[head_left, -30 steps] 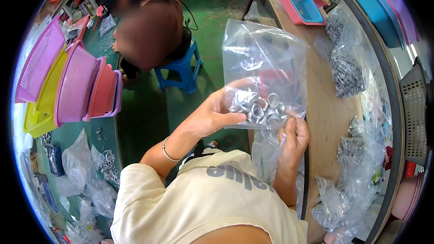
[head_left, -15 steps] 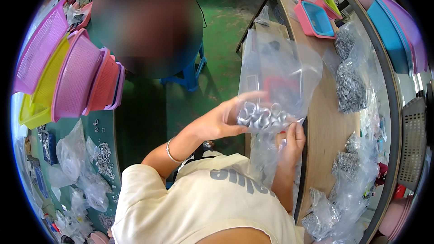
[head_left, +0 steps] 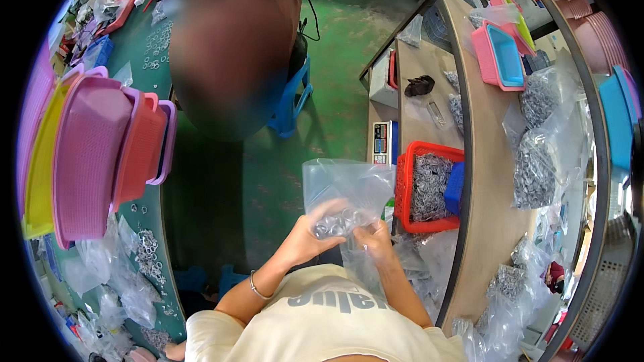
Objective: The person sorts small metal rings on a green table and places them into clear plastic bags. The person then moves to a shelf to organize the filled bags and later returns to the table to handle other hardware items, including a metal cylinder and a pair of white gloves.
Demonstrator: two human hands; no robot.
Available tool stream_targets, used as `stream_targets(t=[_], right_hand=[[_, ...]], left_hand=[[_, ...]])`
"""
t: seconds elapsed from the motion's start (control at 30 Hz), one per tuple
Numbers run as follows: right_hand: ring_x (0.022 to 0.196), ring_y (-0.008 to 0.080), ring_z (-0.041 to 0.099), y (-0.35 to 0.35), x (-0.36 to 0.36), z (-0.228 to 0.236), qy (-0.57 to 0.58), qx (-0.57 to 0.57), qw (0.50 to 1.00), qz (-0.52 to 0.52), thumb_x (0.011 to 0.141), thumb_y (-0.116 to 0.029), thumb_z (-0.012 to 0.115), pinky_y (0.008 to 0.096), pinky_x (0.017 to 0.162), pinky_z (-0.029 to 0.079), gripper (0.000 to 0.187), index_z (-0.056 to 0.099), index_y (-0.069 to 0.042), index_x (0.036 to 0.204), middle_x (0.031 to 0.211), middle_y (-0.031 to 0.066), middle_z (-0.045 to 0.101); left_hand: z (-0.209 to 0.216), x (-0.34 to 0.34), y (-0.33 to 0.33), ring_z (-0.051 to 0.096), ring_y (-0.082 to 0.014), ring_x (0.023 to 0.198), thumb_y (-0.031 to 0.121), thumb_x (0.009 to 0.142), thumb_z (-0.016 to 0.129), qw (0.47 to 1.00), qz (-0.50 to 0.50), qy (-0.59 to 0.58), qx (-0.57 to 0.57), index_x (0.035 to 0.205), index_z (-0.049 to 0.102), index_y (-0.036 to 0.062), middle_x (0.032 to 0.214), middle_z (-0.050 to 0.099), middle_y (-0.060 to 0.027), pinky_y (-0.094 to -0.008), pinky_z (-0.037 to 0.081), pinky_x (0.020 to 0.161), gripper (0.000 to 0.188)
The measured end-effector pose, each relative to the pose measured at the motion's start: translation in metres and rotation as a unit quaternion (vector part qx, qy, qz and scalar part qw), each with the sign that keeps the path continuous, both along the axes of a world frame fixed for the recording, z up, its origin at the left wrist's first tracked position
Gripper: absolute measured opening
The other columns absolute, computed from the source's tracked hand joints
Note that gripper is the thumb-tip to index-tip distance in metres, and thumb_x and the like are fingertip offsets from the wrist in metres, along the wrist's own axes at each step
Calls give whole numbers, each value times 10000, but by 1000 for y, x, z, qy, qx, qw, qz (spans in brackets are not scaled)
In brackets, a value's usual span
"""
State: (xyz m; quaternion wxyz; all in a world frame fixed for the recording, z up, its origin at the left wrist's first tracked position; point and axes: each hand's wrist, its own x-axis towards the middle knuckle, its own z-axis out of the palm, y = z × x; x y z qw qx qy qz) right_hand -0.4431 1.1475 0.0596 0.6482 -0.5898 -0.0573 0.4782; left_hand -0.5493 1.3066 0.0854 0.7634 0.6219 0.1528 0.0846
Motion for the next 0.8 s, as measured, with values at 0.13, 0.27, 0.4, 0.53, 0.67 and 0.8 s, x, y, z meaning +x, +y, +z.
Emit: stream_targets(t=[0.13, 0.27, 0.4, 0.53, 0.67, 0.8], right_hand=[[614, 19, 437, 19, 21, -13, 6, -14, 999, 38, 739, -106, 683, 173, 482, 321, 380, 544, -46, 1088, 867, -26, 566], [741, 54, 491, 39, 51, -23, 28, -22, 998, 48, 734, -119, 695, 197, 615, 384, 406, 528, -32, 1094, 925, -3, 570], [911, 101, 515, 58, 97, -54, 48, 3, 999, 25, 737, -124, 695, 247, 796, 396, 439, 501, -10, 1113, 994, 31, 574], [966, 116, 515, 74, 154, -97, 74, -6, 997, 37, 746, -105, 683, 265, 843, 391, 433, 491, 4, 1119, 1050, 47, 567], [975, 124, 518, 95, 210, -123, 106, -29, 994, 22, 770, -50, 643, 269, 851, 396, 393, 488, 20, 1123, 1061, 47, 565], [970, 123, 519, 105, 248, -151, 73, -51, 996, 21, 782, 0, 604, 271, 859, 395, 355, 503, 4, 1122, 1062, 41, 566]], left_hand=[[-17, 11, 8, 521, -180, 1038, -17, 663, 693, 999, 43, 5, 19, 1170, 484, 15, 1132, 555, -99, -293, 404, 894, 550], [-30, 33, 16, 498, -180, 1051, -43, 662, 693, 994, 101, 29, 16, 1131, 499, -4, 1158, 541, -104, -309, 388, 905, 509], [-49, 84, 37, 538, -190, 997, -48, 682, 652, 994, 95, 41, 26, 1128, 511, 12, 1100, 564, -106, -296, 417, 866, 472], [-80, 143, 60, 553, -188, 958, -62, 692, 614, 992, 66, 101, 22, 1119, 519, 1, 1061, 581, -119, -295, 423, 844, 442], [-111, 206, 91, 551, -168, 968, -74, 694, 590, 988, 29, 151, 5, 1101, 534, -16, 1050, 593, -114, -279, 418, 849, 415], [-142, 262, 116, 564, -164, 969, -130, 670, 539, 987, -16, 161, -25, 1101, 544, -16, 1065, 596, -119, -271, 427, 847, 446]])
